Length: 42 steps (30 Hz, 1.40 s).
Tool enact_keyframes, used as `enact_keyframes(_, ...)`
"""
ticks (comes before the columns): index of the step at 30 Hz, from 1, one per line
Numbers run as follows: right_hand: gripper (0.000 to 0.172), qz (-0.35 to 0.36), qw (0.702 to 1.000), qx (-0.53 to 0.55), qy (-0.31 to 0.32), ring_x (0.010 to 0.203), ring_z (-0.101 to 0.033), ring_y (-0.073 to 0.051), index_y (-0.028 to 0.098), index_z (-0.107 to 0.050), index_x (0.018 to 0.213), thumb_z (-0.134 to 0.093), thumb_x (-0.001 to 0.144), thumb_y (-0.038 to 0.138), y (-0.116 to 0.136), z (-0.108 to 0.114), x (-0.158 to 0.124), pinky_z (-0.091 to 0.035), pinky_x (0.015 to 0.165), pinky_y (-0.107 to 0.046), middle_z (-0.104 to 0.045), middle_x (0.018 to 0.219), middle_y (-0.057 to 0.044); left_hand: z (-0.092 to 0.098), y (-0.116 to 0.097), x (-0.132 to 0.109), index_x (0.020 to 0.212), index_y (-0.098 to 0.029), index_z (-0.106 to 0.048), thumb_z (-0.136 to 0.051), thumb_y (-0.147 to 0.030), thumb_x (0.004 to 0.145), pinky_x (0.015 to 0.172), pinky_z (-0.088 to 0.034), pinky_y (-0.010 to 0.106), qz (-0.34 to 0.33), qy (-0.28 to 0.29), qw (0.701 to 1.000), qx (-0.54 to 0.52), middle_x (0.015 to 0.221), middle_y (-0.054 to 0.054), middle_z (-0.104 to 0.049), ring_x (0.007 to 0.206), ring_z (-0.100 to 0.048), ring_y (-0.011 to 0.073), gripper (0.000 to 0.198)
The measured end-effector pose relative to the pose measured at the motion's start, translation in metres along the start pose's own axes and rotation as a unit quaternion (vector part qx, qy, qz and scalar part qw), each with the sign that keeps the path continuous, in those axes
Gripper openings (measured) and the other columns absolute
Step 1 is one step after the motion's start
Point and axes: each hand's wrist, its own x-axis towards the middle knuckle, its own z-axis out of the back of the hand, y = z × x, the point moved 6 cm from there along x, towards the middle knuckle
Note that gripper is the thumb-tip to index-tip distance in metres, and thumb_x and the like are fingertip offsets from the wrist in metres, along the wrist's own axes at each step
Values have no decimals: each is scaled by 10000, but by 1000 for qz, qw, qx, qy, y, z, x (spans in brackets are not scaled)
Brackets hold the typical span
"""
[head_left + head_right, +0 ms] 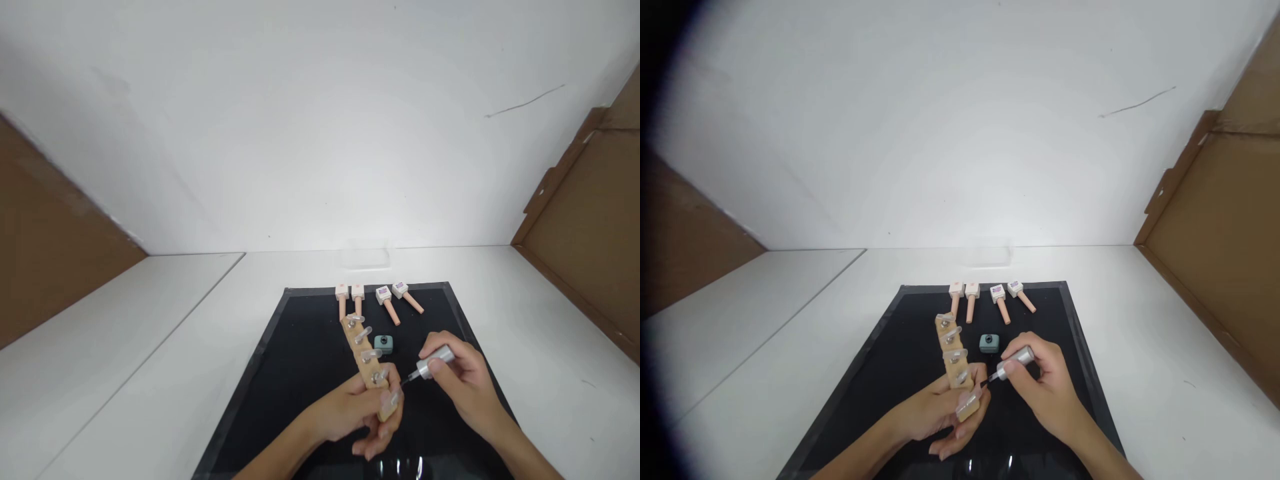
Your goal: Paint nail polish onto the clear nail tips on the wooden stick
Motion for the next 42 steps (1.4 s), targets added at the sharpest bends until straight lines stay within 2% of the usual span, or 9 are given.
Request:
enact_keyframes(4,269,-28,996,86,17,456,-461,-94,206,-643,783,-603,830,468,-10,-1,-2,-349,404,-182,-558,590,16,0,0,0,771,-187,-387,-600,-386,826,244,-313,81,-7,10,1000,-10,532,-71,-504,302,-428,30,296)
enact_keyframes(7,196,-49,980,180,73,460,-461,-78,238,-648,866,-618,839,429,-18,-8,-5,-374,441,-179,-551,616,29,2,-2,0,784,-185,-399,-599,-350,830,245,-316,79,-19,16,999,-22,545,-62,-514,319,-445,37,264)
enact_keyframes(10,151,-35,969,220,105,504,-465,-81,255,-648,895,-617,852,396,-17,-12,-5,-382,489,-198,-544,678,23,2,-3,1,796,-182,-412,-572,-312,851,254,-323,79,-28,25,999,-36,554,-56,-515,332,-454,40,213)
enact_keyframes(16,188,33,974,192,115,562,-440,-120,237,-648,769,-610,854,401,0,-13,0,-345,516,-231,-471,623,26,1,-6,0,829,-185,-443,-484,-247,899,269,-324,73,-40,34,997,-54,566,-51,-508,342,-452,39,103)
enact_keyframes(21,96,62,984,124,108,603,-467,-126,269,-640,847,-582,887,334,6,-11,0,-360,541,-229,-495,672,18,1,-8,0,831,-186,-457,-475,-246,899,267,-316,77,-48,28,996,-64,576,-45,-510,334,-434,37,92)
enact_keyframes(24,73,62,986,114,106,577,-448,-121,276,-621,893,-582,883,338,7,-11,-1,-357,523,-225,-496,689,18,2,-8,0,828,-190,-457,-474,-262,899,266,-310,80,-51,29,996,-69,575,-44,-503,335,-429,41,103)
enact_keyframes(30,90,63,985,106,118,580,-445,-127,262,-605,863,-581,875,348,9,-14,-1,-366,524,-228,-485,699,15,2,-8,0,836,-196,-459,-457,-273,908,271,-307,85,-45,36,996,-74,578,-44,-499,329,-411,39,106)
enact_keyframes(35,32,74,984,95,130,593,-462,-129,268,-618,885,-595,865,278,11,-15,-1,-372,524,-230,-489,719,11,-1,-9,0,841,-200,-458,-477,-276,902,270,-302,81,-46,44,995,-76,572,-50,-499,325,-400,35,99)
enact_keyframes(42,203,70,985,68,140,593,-478,-122,259,-624,871,-598,790,75,12,-16,0,-384,533,-230,-493,743,15,0,-7,1,839,-197,-453,-468,-306,907,268,-310,85,-46,48,995,-74,577,-45,-505,329,-414,39,129)
